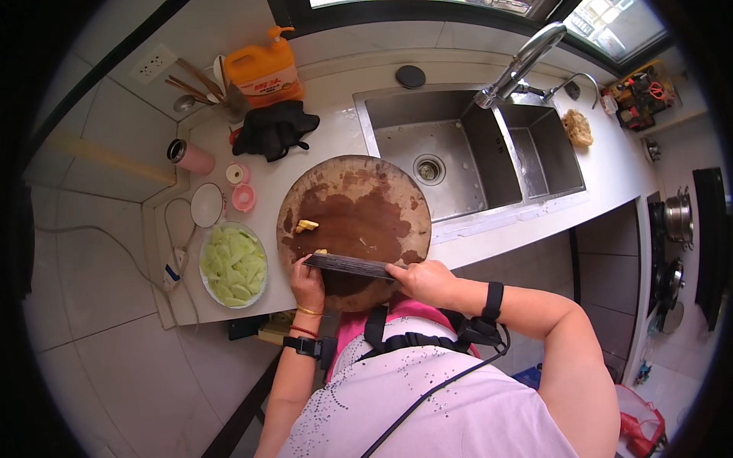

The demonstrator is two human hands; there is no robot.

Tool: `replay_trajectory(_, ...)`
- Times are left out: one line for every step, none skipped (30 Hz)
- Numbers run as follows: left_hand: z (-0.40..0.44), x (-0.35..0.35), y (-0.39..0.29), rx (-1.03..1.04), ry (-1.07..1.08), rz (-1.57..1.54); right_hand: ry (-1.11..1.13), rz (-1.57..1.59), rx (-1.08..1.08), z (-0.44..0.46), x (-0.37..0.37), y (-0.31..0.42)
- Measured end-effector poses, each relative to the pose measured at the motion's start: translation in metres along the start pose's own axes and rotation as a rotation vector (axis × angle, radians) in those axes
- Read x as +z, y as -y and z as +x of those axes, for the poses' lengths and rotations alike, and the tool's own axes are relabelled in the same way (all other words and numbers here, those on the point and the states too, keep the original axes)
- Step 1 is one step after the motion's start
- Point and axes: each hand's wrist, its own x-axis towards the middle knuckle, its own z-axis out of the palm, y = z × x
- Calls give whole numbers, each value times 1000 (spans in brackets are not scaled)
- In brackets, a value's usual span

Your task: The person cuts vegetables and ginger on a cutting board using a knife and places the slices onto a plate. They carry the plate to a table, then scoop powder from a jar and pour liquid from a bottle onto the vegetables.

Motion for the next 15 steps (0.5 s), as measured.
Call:
replay_trajectory(-2,2,1,-1,1,2,21,-17,6,1,-2,2)
replay_trajectory(-4,4,2,-24,-10,-9,24,-16,3,2,-5,3)
replay_trajectory(-5,5,1,-46,-22,-21,58,-30,24,3,-8,5)
replay_trajectory(-5,5,1,-49,-22,-21,93,-43,46,5,-9,6)
replay_trajectory(-6,6,0,-33,-36,5,97,-43,45,8,-6,7)
replay_trajectory(-5,5,-2,-15,-50,31,98,-65,47,12,-1,8)
replay_trajectory(-3,4,-5,-15,-50,32,96,-89,51,15,3,7)
replay_trajectory(-2,3,-7,-10,-45,80,95,-89,50,15,4,7)
replay_trajectory(-1,2,-8,-3,-40,131,90,-55,48,17,6,7)
replay_trajectory(-1,2,-6,1,-41,136,84,-19,45,19,7,8)
replay_trajectory(-3,3,-5,0,-27,132,83,-17,42,21,7,8)
replay_trajectory(-4,3,-5,-1,-11,126,95,-3,56,21,6,9)
replay_trajectory(-6,3,-5,-1,-5,124,109,13,73,19,7,9)
replay_trajectory(-7,4,-5,0,-7,137,113,16,79,17,8,8)
replay_trajectory(-6,5,-5,2,-14,151,101,11,66,17,9,6)
